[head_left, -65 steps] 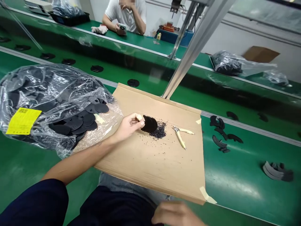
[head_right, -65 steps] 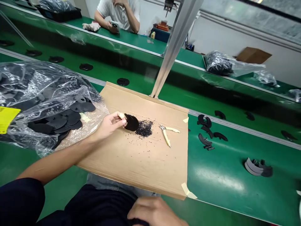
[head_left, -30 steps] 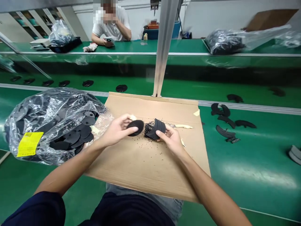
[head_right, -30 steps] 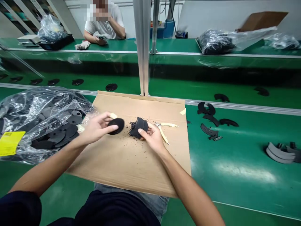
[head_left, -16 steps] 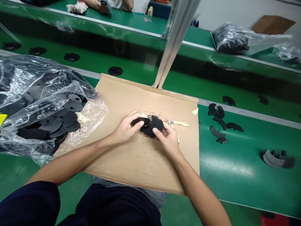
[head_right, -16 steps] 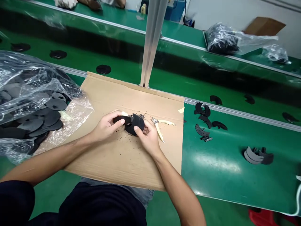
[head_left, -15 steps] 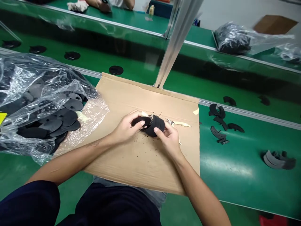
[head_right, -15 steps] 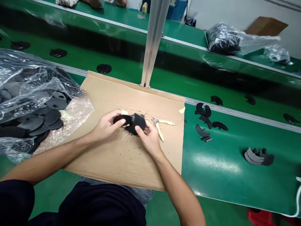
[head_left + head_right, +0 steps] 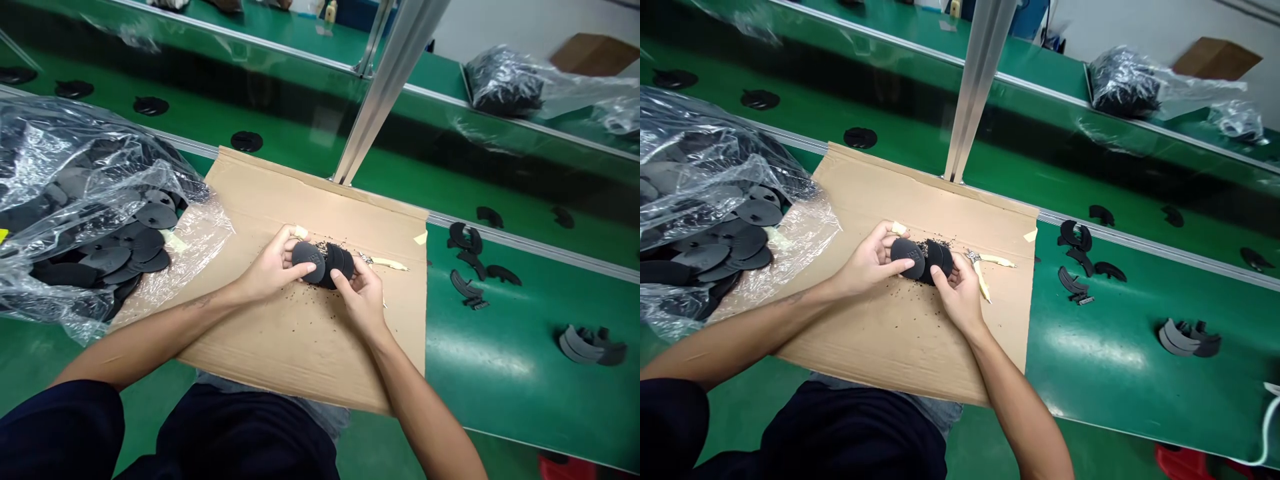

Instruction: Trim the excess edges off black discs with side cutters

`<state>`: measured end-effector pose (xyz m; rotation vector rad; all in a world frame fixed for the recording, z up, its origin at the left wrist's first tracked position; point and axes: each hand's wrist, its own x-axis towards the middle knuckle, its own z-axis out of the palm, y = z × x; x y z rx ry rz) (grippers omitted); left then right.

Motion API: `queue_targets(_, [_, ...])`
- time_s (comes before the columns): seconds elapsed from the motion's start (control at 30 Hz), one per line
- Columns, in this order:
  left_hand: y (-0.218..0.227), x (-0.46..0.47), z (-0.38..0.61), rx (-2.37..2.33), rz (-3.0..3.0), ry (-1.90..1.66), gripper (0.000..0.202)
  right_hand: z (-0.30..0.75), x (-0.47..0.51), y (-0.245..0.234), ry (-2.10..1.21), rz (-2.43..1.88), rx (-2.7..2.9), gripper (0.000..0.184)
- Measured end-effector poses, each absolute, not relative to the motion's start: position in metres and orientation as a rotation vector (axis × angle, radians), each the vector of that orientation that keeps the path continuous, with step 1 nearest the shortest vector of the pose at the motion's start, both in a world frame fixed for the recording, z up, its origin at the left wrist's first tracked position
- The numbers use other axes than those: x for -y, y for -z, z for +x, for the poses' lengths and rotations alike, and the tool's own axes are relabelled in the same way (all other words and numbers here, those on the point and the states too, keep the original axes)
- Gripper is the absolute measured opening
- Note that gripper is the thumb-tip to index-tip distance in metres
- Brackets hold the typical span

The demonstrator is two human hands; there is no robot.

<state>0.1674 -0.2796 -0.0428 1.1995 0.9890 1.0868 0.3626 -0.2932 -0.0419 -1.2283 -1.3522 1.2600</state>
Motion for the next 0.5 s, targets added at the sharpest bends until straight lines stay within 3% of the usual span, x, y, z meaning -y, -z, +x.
queue_targets(0.5, [0.0472,0.2807,0.1665,-1.122,1.616,-1.129,0.038,0.3612,0.2944,0.0392,-1.378,-1.120,1.342,0.042])
